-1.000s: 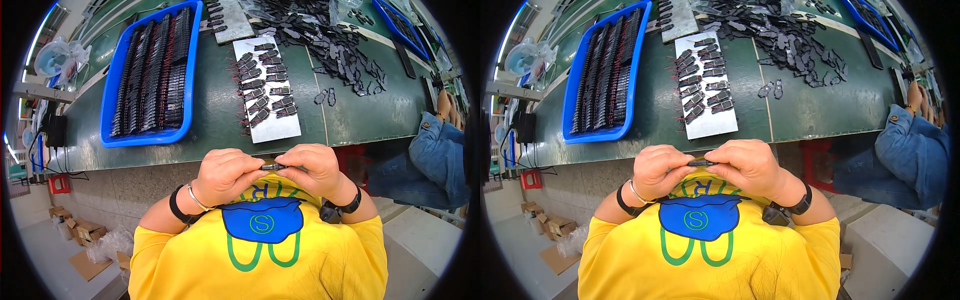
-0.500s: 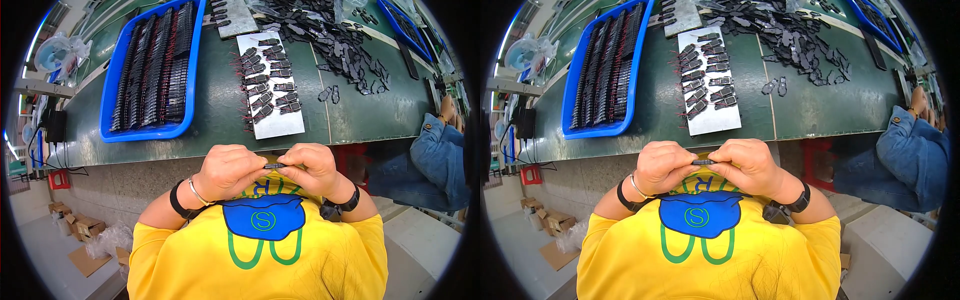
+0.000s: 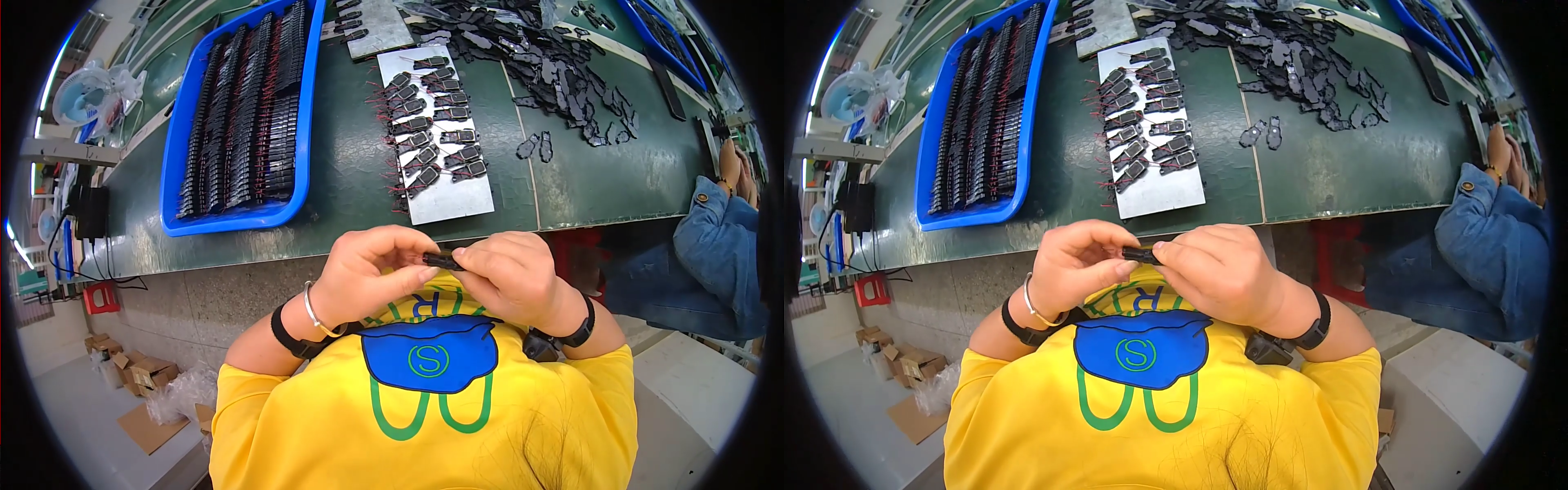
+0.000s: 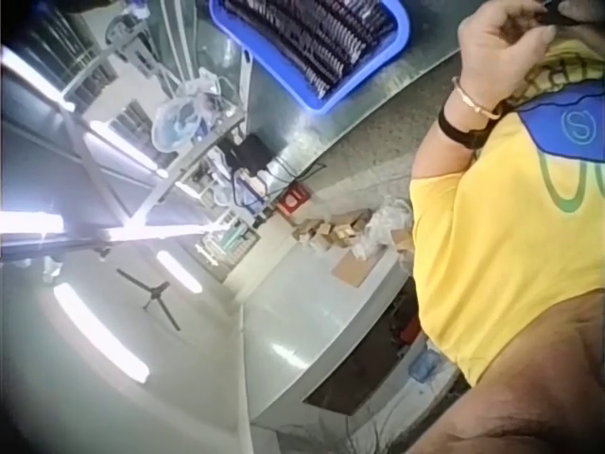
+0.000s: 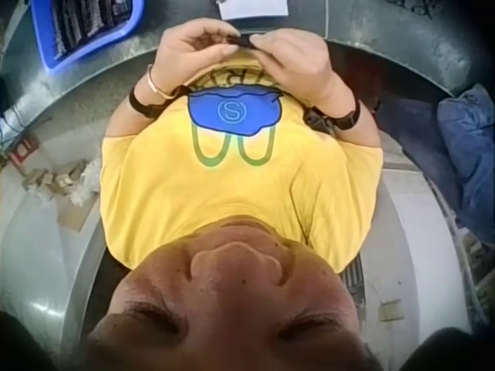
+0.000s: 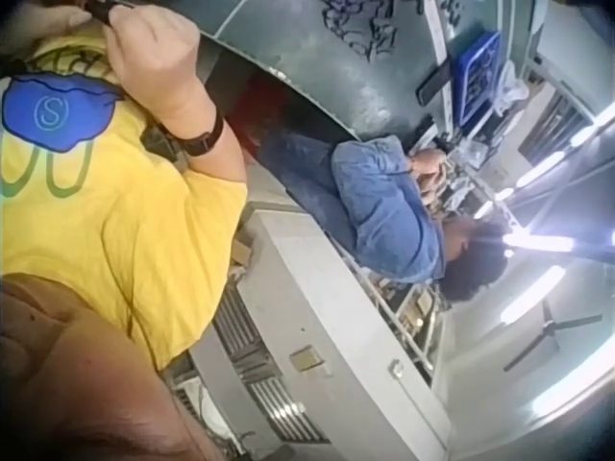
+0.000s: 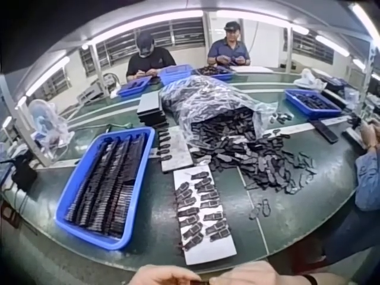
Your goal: The person picks up a speaker and a plastic casing from the table, fits the speaker into the casing by hand, and places the assembled unit onto a metal plate, repeating the process for several units.
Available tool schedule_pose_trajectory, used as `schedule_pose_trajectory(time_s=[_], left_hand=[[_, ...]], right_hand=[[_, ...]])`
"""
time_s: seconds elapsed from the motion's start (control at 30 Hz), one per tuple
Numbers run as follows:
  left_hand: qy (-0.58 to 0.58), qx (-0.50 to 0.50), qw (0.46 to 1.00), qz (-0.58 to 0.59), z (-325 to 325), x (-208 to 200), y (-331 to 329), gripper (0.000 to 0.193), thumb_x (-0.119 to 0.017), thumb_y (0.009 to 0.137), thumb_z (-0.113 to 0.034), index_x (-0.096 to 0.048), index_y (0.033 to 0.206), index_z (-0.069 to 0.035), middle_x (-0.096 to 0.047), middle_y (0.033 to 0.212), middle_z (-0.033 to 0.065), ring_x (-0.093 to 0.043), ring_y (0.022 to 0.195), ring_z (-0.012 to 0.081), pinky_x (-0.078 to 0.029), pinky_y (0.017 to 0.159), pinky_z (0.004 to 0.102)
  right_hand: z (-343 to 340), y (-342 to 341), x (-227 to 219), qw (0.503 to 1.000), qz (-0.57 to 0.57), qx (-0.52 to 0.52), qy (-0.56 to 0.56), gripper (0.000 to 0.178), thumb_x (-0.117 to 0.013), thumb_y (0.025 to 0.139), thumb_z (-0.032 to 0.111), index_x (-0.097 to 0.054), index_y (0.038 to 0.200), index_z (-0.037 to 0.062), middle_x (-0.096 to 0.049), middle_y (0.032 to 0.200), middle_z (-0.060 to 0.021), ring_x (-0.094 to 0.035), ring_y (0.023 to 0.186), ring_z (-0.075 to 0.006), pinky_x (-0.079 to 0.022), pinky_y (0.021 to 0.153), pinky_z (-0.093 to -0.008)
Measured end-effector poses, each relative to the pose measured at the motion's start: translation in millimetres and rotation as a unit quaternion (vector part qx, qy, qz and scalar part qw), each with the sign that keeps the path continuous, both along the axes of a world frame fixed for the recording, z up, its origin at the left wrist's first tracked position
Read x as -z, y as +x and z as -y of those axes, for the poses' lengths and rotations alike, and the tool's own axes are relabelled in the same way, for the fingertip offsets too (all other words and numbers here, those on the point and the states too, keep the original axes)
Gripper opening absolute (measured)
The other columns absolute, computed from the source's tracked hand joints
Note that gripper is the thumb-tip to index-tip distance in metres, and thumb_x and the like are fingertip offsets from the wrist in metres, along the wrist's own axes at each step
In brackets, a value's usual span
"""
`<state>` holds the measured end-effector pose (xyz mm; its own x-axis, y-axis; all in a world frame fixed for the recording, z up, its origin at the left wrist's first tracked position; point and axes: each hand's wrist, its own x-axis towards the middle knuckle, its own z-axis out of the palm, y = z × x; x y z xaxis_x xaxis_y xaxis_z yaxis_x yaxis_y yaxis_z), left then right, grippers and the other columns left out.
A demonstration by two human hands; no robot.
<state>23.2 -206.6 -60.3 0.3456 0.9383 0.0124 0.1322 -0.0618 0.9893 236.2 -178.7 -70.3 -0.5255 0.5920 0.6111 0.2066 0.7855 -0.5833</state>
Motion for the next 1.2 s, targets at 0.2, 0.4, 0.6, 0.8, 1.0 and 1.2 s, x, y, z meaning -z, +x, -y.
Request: schedule_pose_trajectory(time_s=[0.2, 0.4, 0.6, 0.8, 1.0, 1.2], left_hand=[[-0.267, -0.006, 0.944, 0.192, -4.9, 3.8, 4.7, 0.022, -0.066, 0.081, 0.002, -0.059, 0.102, 0.004, -0.066, 0.085, 0.0086, -0.062, 0.069, 0.0107, -0.052, 0.063, 0.0229], [-0.280, -0.005, 0.930, 0.236, -5.9, 9.7, 5.6, 0.023, -0.064, 0.082, 0.004, -0.058, 0.103, 0.004, -0.066, 0.085, 0.0100, -0.062, 0.067, 0.0120, -0.053, 0.063, 0.0235], [-0.288, -0.011, 0.922, 0.260, -5.7, 10.7, 6.2, 0.022, -0.063, 0.082, 0.004, -0.058, 0.104, 0.004, -0.066, 0.086, 0.0118, -0.063, 0.068, 0.0130, -0.054, 0.062, 0.0239], [-0.285, -0.017, 0.916, 0.281, -4.4, 9.2, 7.1, 0.023, -0.062, 0.082, 0.004, -0.058, 0.104, 0.003, -0.065, 0.086, 0.0124, -0.064, 0.069, 0.0131, -0.055, 0.062, 0.0237], [-0.273, -0.031, 0.907, 0.318, -3.5, 8.1, 11.7, 0.021, -0.059, 0.083, 0.004, -0.058, 0.104, 0.002, -0.062, 0.081, 0.0068, -0.059, 0.066, 0.0096, -0.050, 0.059, 0.0216], [-0.264, -0.061, 0.901, 0.340, -0.5, 8.8, 18.4, 0.018, -0.056, 0.085, 0.001, -0.057, 0.103, 0.001, -0.058, 0.077, 0.0029, -0.053, 0.062, 0.0065, -0.043, 0.054, 0.0193]], right_hand=[[0.5, -0.2, -0.2, 0.997, 0.030, 0.030, 0.060, 0.024, -0.071, 0.062, -0.005, -0.062, 0.085, -0.0015, -0.062, 0.069, -0.0101, -0.061, 0.056, -0.0233, -0.048, 0.049, -0.0301], [-0.1, 1.8, -0.6, 0.992, 0.054, 0.038, 0.105, 0.026, -0.070, 0.062, -0.006, -0.061, 0.086, -0.0029, -0.062, 0.071, -0.0102, -0.060, 0.056, -0.0223, -0.048, 0.049, -0.0296], [-0.7, 0.1, -1.6, 0.986, 0.067, 0.045, 0.145, 0.025, -0.069, 0.063, -0.006, -0.061, 0.086, -0.0041, -0.063, 0.073, -0.0106, -0.060, 0.057, -0.0217, -0.048, 0.049, -0.0296], [0.0, -2.8, -1.1, 0.985, 0.067, 0.043, 0.155, 0.023, -0.068, 0.064, -0.005, -0.061, 0.086, -0.0045, -0.063, 0.073, -0.0109, -0.060, 0.057, -0.0216, -0.048, 0.048, -0.0286], [1.7, -7.4, -5.3, 0.980, 0.080, 0.060, 0.174, 0.021, -0.067, 0.064, -0.005, -0.061, 0.085, -0.0049, -0.061, 0.070, -0.0099, -0.059, 0.055, -0.0210, -0.046, 0.047, -0.0280], [0.9, -11.2, -10.5, 0.976, 0.100, 0.063, 0.180, 0.020, -0.067, 0.064, -0.004, -0.061, 0.083, -0.0052, -0.057, 0.066, -0.0082, -0.057, 0.053, -0.0202, -0.045, 0.045, -0.0282]])
